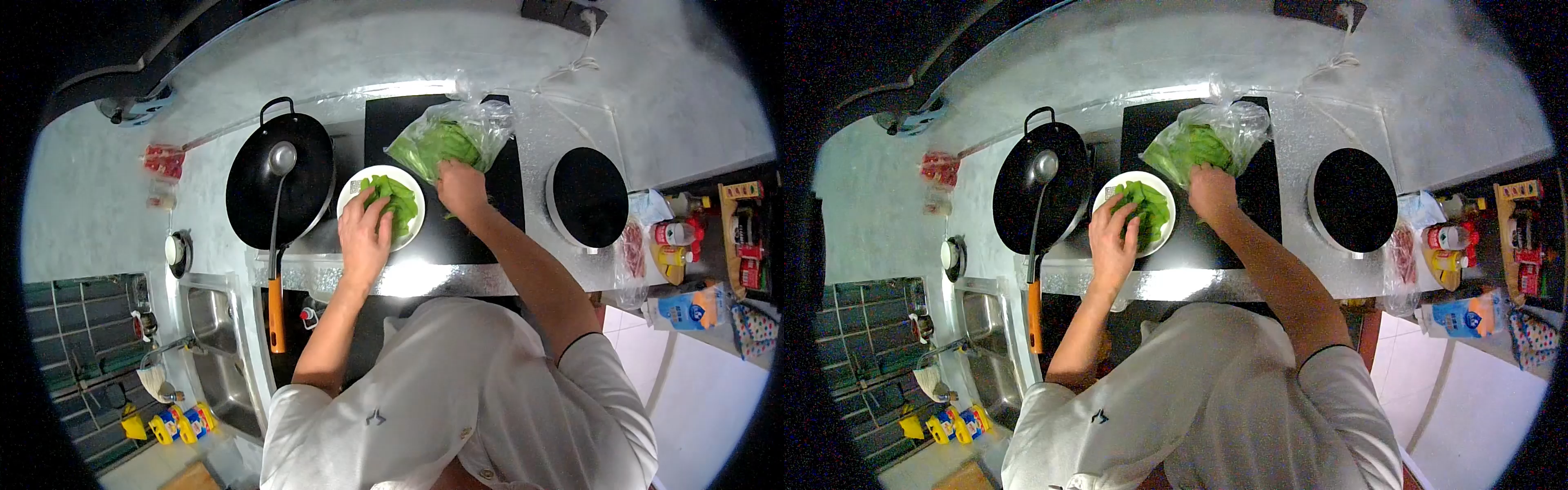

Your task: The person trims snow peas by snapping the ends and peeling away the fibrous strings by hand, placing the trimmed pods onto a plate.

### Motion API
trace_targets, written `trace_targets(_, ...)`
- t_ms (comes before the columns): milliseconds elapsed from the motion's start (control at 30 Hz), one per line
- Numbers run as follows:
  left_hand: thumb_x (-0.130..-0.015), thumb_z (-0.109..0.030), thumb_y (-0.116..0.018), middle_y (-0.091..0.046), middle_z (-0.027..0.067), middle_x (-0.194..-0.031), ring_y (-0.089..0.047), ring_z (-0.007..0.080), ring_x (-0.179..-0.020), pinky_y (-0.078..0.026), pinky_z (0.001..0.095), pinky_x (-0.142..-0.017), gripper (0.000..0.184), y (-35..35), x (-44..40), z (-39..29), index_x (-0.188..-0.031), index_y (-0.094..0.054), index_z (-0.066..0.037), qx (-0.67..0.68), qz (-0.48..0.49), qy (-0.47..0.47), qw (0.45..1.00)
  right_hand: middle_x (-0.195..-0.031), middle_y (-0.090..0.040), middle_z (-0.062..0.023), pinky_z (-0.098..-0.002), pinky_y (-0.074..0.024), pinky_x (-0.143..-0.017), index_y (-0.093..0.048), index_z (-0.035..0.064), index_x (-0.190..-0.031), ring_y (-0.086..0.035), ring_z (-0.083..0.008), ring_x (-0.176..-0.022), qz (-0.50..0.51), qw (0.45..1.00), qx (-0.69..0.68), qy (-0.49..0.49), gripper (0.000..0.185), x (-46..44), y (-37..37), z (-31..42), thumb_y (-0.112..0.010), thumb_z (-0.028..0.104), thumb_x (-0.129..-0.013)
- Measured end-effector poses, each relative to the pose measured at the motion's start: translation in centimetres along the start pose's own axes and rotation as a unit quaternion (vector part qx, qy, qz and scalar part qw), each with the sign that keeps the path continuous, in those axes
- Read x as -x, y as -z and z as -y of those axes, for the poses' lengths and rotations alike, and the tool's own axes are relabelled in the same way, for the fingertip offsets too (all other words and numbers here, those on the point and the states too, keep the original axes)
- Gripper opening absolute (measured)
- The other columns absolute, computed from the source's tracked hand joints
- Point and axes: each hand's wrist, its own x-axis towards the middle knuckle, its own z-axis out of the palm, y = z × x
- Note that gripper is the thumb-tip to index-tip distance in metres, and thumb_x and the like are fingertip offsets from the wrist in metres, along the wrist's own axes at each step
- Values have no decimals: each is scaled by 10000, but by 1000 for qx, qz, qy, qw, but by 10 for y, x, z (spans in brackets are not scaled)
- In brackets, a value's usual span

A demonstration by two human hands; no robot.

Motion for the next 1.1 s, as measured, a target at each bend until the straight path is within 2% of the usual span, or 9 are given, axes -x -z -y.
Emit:
trace_targets(67, -912, -174, -621, -575, 150, -1295, -527, 345, -1193, -401, 447, -1012, 251, 0, -3, -2, -1134, -684, -77, -1, -8, -9, 1000, -919, -679, -151, -461, -565, -709, -662, 67, -880, -685, -337, -828, 7, 999, 30, 10, 143, -1, 3, -5, -632, 161, -776)
trace_targets(200, -913, -175, -617, -585, 150, -1278, -527, 347, -1194, -404, 449, -1012, 246, 13, -2, 6, -1122, -683, -64, -18, 1, 3, 1000, -879, -675, -150, -471, -560, -694, -663, 64, -861, -684, -347, -806, -19, 999, 1, 41, 121, -7, -8, 10, -628, 144, -777)
trace_targets(367, -907, -146, -625, -590, 151, -1271, -529, 354, -1197, -405, 452, -1018, 228, 8, 4, 1, -1111, -686, -66, 5, -9, 4, 1000, -848, -693, -142, -457, -547, -698, -668, 71, -895, -693, -324, -822, -75, 971, -179, -139, 150, -2, 8, 1, -672, 204, -825)
trace_targets(467, -902, -132, -632, -592, 151, -1272, -533, 350, -1196, -407, 446, -1016, 222, 7, 5, 2, -1107, -688, -66, 21, -11, 5, 1000, -854, -708, -142, -430, -547, -717, -683, 66, -956, -702, -307, -824, -90, 944, -285, -142, 196, -1, 15, -12, -687, 228, -845)
trace_targets(800, -872, -115, -640, -621, 147, -1230, -569, 340, -1144, -429, 437, -988, 246, 6, -18, -21, -1104, -685, -45, 68, -25, -38, 997, -935, -721, -151, -383, -552, -759, -678, 29, -1050, -707, -300, -821, -86, 940, -312, -106, 189, 33, 96, -27, -636, 140, -904)
trace_targets(900, -860, -118, -670, -591, 136, -1304, -546, 338, -1210, -424, 440, -1005, 299, 9, -45, -51, -1154, -664, -62, 95, -15, -124, 988, -886, -715, -140, -360, -548, -729, -677, 19, -1037, -699, -244, -790, 11, 921, -374, -113, 189, 46, 133, -10, -654, 151, -904)
trace_targets(967, -875, -125, -665, -657, 140, -1184, -619, 340, -1093, -482, 417, -922, 258, 19, -62, -80, -1123, -670, -53, 74, -19, -173, 982, -869, -710, -109, -331, -542, -700, -665, 14, -1055, -680, -183, -773, 45, 930, -366, -15, 202, 50, 140, -2, -672, 148, -903)
trace_targets(1000, -875, -125, -665, -657, 140, -1184, -619, 340, -1093, -482, 417, -922, 258, 17, -63, -80, -1123, -670, -53, 74, -19, -173, 982, -869, -710, -109, -331, -542, -700, -665, 14, -1055, -680, -183, -773, 45, 930, -366, -15, 202, 52, 139, 1, -672, 148, -903)
trace_targets(1100, -906, -138, -654, -714, 127, -966, -692, 295, -899, -528, 367, -783, 191, 11, -66, -80, -1063, -671, -31, 161, 110, -85, 977, -899, -716, -92, -315, -548, -713, -653, 19, -1082, -683, -161, -803, 69, 875, -478, -34, 220, 54, 141, 3, -682, 137, -898)
